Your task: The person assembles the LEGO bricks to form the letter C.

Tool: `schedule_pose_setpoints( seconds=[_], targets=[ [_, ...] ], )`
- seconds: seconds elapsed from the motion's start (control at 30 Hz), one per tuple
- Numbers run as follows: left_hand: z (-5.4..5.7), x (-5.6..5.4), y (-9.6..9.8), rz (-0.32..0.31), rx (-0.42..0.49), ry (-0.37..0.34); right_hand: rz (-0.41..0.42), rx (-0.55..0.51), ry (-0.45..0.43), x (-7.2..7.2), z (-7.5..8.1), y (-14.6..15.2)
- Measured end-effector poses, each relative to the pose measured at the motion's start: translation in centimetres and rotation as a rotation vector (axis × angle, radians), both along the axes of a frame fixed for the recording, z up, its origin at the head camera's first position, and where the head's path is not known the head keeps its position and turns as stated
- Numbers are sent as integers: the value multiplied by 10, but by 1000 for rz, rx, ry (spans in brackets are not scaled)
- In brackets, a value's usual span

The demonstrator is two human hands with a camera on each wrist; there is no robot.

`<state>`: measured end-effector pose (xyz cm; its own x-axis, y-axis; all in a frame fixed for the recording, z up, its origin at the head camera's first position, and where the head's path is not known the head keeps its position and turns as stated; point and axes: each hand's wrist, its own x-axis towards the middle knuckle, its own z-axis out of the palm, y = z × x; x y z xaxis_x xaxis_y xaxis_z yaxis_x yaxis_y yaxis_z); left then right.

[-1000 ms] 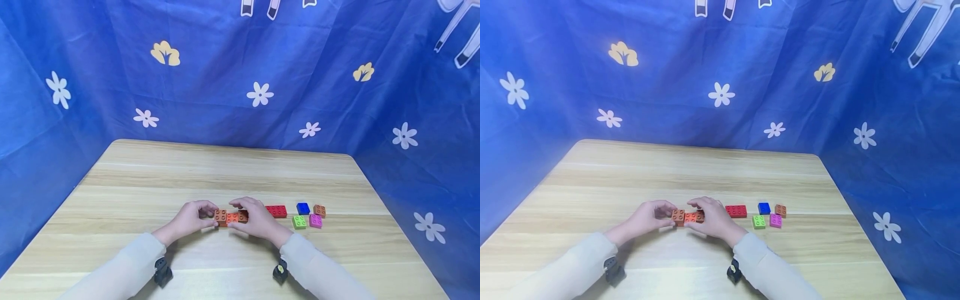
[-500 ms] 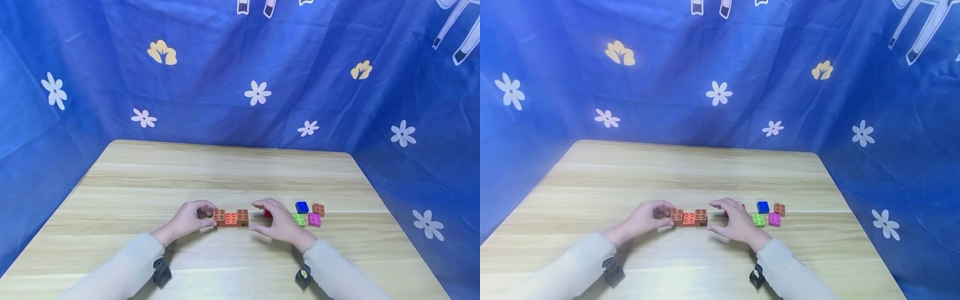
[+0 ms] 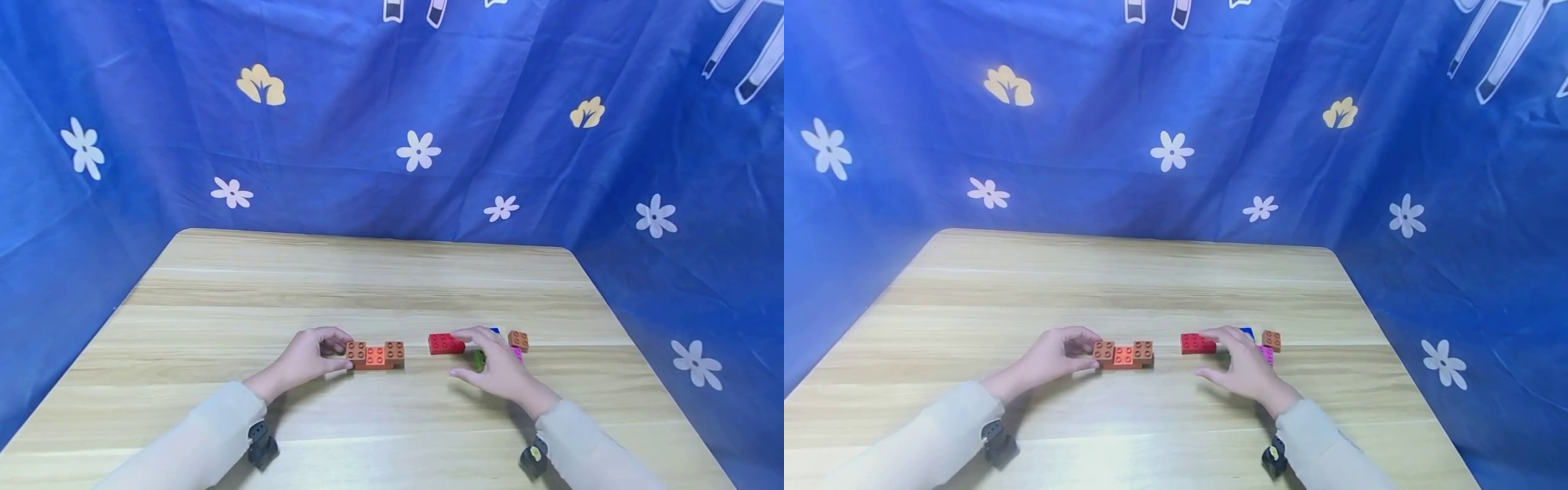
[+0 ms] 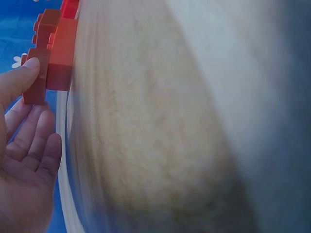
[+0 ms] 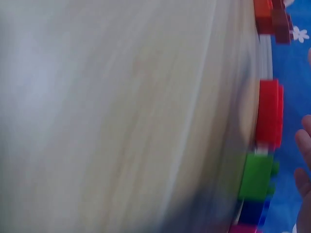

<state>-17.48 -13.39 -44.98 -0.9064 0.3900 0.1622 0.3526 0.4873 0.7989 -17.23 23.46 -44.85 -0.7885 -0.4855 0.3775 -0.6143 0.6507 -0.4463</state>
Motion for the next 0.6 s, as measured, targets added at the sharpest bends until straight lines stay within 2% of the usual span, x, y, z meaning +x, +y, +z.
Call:
schedule_pose_setpoints(
  seconds=[0.33,0.6],
  targets=[
    [-1,-1,-1,-6,9,-3,-79,52,14,4,-8,40],
    [-1,-1,0,1,3,-2,-141,126,8,5,-11,50]
  ],
)
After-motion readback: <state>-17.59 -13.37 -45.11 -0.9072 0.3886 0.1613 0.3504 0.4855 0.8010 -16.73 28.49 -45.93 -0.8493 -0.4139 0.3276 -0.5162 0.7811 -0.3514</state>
